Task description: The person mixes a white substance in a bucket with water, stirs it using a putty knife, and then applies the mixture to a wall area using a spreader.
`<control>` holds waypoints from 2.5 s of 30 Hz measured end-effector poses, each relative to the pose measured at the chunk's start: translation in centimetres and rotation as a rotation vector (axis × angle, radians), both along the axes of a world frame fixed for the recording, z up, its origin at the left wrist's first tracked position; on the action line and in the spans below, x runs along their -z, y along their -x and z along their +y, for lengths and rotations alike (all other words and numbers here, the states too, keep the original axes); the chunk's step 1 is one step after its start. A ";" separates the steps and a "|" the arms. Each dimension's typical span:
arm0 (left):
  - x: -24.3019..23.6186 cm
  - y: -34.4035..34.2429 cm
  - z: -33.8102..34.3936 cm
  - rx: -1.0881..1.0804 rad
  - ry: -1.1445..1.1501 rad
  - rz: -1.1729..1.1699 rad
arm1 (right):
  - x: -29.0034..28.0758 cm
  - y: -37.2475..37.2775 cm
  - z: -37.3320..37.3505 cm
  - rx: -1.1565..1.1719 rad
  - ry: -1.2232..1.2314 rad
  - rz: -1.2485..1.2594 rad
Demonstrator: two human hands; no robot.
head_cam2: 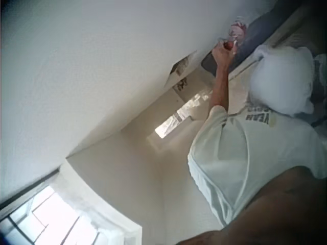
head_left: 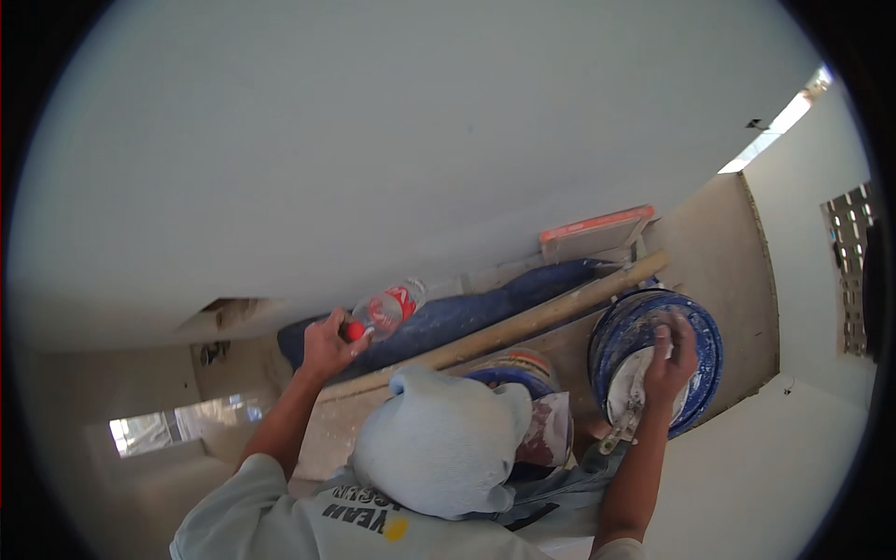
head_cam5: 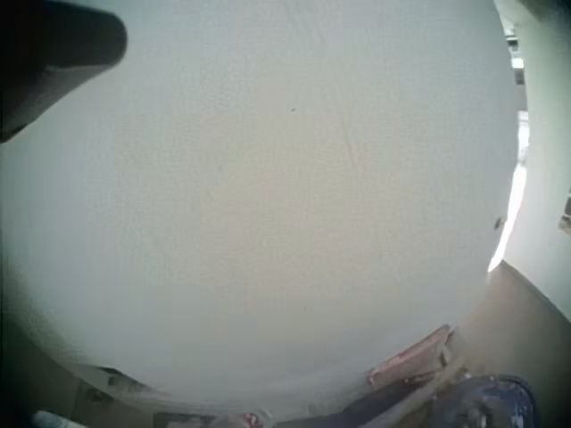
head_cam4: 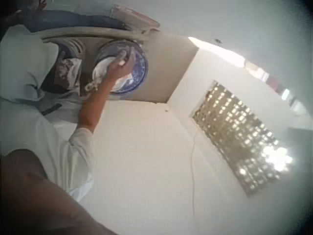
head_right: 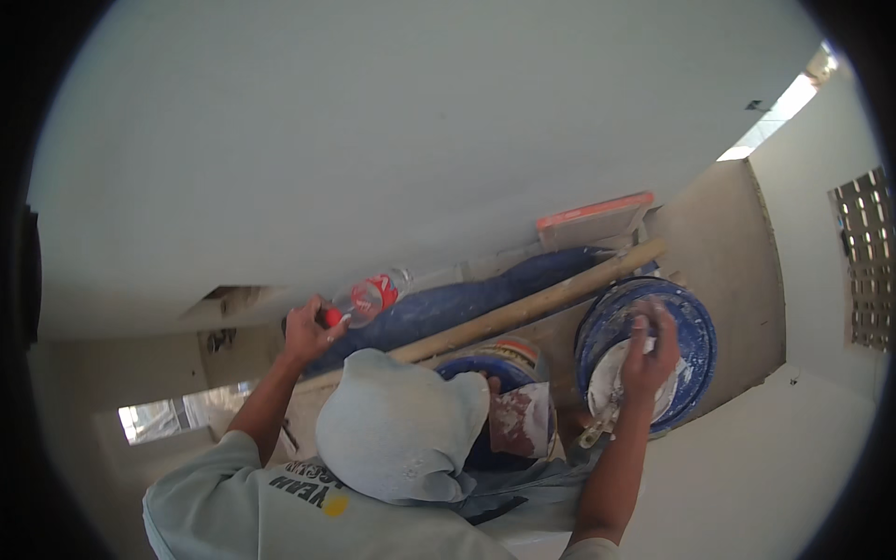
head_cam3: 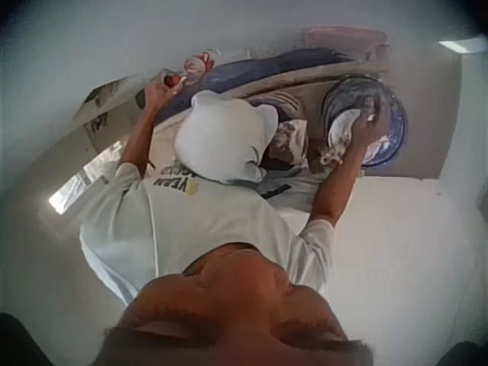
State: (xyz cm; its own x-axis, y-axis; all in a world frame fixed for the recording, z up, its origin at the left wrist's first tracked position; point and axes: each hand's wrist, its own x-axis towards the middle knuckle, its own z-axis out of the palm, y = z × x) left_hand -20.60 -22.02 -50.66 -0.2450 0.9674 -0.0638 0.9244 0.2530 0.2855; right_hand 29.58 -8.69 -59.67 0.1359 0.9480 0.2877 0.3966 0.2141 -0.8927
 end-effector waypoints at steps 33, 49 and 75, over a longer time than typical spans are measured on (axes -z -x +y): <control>22.7 9.4 -42.0 -1.131 1.340 -0.436 | -11.8 -5.1 -0.6 0.132 0.391 -0.216; 21.1 -4.0 -1.3 -0.058 0.239 -0.656 | -4.6 0.5 -14.4 0.052 1.137 -0.997; 18.0 -15.7 -1.9 0.369 0.252 -0.483 | -17.0 -10.0 -7.4 -0.105 1.214 -0.705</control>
State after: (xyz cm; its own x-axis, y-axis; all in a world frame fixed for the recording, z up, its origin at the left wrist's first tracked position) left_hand -4.90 -23.92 -68.68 0.2132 0.9235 -0.3190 0.7456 0.0572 0.6639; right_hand 39.56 -16.04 -42.68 0.2224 0.6480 -0.7285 0.8623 -0.4794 -0.1633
